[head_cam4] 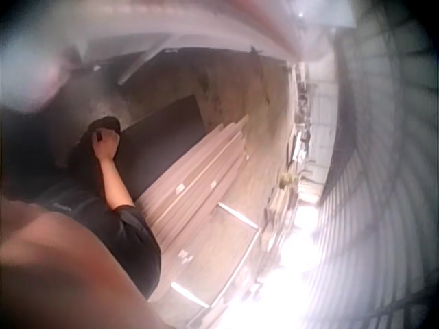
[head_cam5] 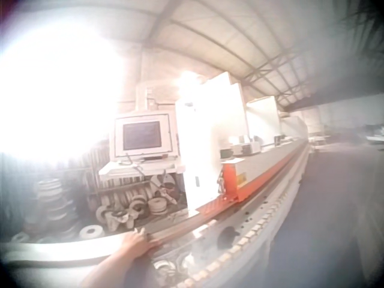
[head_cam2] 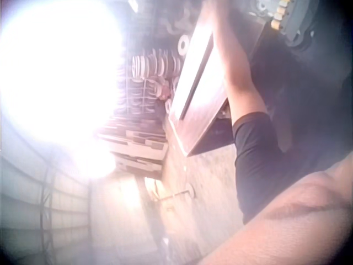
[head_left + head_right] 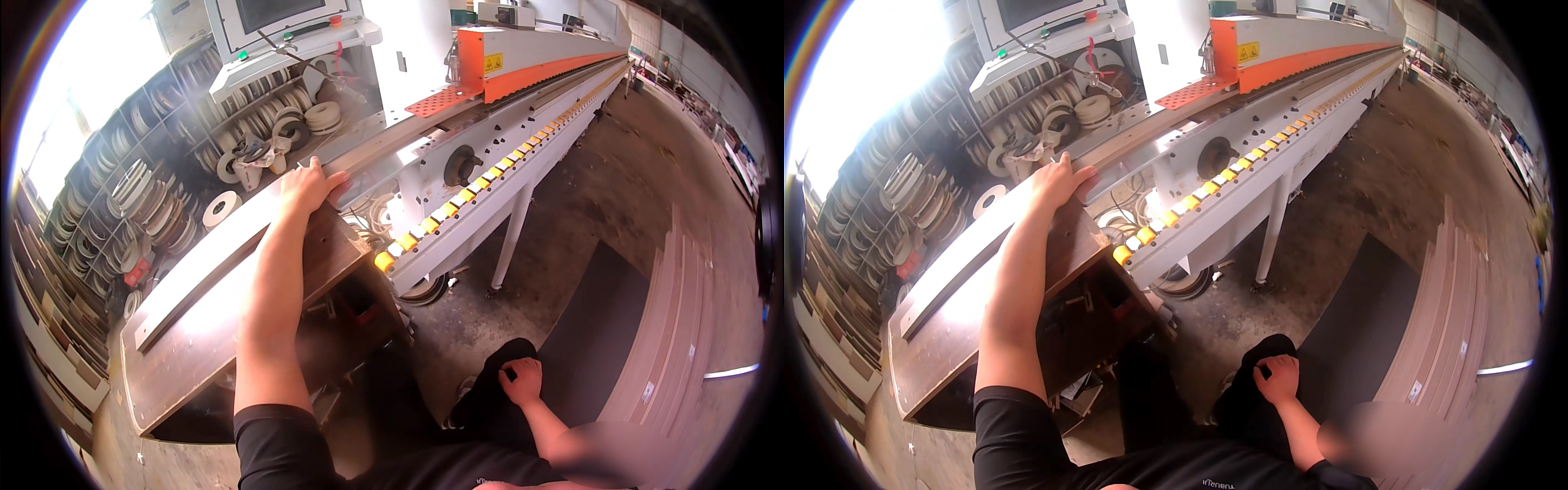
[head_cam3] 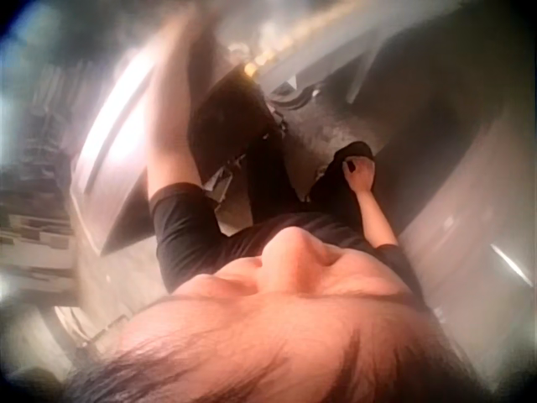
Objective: The person places long wooden planks onto a conveyor belt and guides them through a processing machine. Later, the person uses a pair of red-handled shears to cut yellow tape from a circular wooden disc.
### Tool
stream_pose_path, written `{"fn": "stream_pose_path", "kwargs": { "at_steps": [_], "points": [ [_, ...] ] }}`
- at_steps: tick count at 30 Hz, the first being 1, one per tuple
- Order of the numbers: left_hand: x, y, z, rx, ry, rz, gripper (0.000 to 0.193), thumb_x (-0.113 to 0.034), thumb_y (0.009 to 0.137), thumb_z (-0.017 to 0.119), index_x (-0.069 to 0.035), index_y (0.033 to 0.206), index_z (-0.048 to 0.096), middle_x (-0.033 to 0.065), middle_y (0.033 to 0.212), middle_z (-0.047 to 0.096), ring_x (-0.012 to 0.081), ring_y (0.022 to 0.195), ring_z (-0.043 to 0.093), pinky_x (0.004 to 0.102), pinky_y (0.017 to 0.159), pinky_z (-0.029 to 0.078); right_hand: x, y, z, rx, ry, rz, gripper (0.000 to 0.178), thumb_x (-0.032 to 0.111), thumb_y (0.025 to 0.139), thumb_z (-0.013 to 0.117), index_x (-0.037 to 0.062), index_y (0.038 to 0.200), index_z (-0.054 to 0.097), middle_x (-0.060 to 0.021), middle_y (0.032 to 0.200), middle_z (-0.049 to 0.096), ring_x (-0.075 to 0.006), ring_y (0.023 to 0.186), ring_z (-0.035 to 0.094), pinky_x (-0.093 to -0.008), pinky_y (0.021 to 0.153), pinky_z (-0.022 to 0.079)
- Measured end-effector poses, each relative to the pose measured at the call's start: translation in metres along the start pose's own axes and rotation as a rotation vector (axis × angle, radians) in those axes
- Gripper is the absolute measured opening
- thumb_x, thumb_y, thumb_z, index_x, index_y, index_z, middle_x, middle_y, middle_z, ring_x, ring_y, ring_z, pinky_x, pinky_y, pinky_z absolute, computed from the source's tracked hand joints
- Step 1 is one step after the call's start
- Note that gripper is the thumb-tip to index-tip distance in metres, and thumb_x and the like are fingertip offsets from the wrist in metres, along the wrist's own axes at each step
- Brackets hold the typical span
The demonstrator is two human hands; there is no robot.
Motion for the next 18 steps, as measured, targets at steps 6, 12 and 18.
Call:
{"fn": "stream_pose_path", "kwargs": {
  "at_steps": [6, 12, 18],
  "points": [
    [0.001, 0.0, 0.001, 0.006, -0.009, -0.018, 0.103, -0.078, 0.101, 0.047, 0.007, 0.159, 0.044, 0.0263, 0.114, 0.078, 0.0391, 0.11, 0.075, 0.0483, 0.095, 0.058, -0.002, 0.0, 0.001, 0.007, 0.008, 0.004, 0.011, 0.021, 0.078, 0.082, 0.0158, 0.084, 0.076, -0.0019, 0.089, 0.075, -0.0276, 0.097, 0.068, -0.0445, 0.096, 0.047],
    [-0.002, -0.002, 0.0, 0.011, -0.017, -0.013, 0.104, -0.08, 0.099, 0.046, 0.006, 0.159, 0.044, 0.0274, 0.117, 0.077, 0.0394, 0.112, 0.075, 0.0484, 0.096, 0.057, -0.008, -0.004, 0.0, 0.001, 0.004, 0.003, 0.01, 0.021, 0.078, 0.081, 0.0158, 0.084, 0.075, -0.0024, 0.09, 0.075, -0.0279, 0.098, 0.068, -0.0446, 0.095, 0.047],
    [0.016, -0.013, 0.002, -0.017, -0.037, 0.08, 0.092, -0.073, 0.101, 0.051, -0.002, 0.161, 0.045, 0.0245, 0.141, 0.068, 0.0387, 0.131, 0.065, 0.0486, 0.108, 0.051, -0.015, -0.006, -0.006, 0.022, 0.014, 0.052, 0.01, 0.02, 0.08, 0.08, 0.016, 0.089, 0.076, -0.0019, 0.094, 0.076, -0.0278, 0.101, 0.068, -0.0441, 0.097, 0.047]
  ]
}}
Point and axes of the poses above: each hand's wrist, its own y-axis towards the middle knuckle, its own z-axis out of the palm, x = y × z, the point moved 8 cm from there along y, towards the middle knuckle
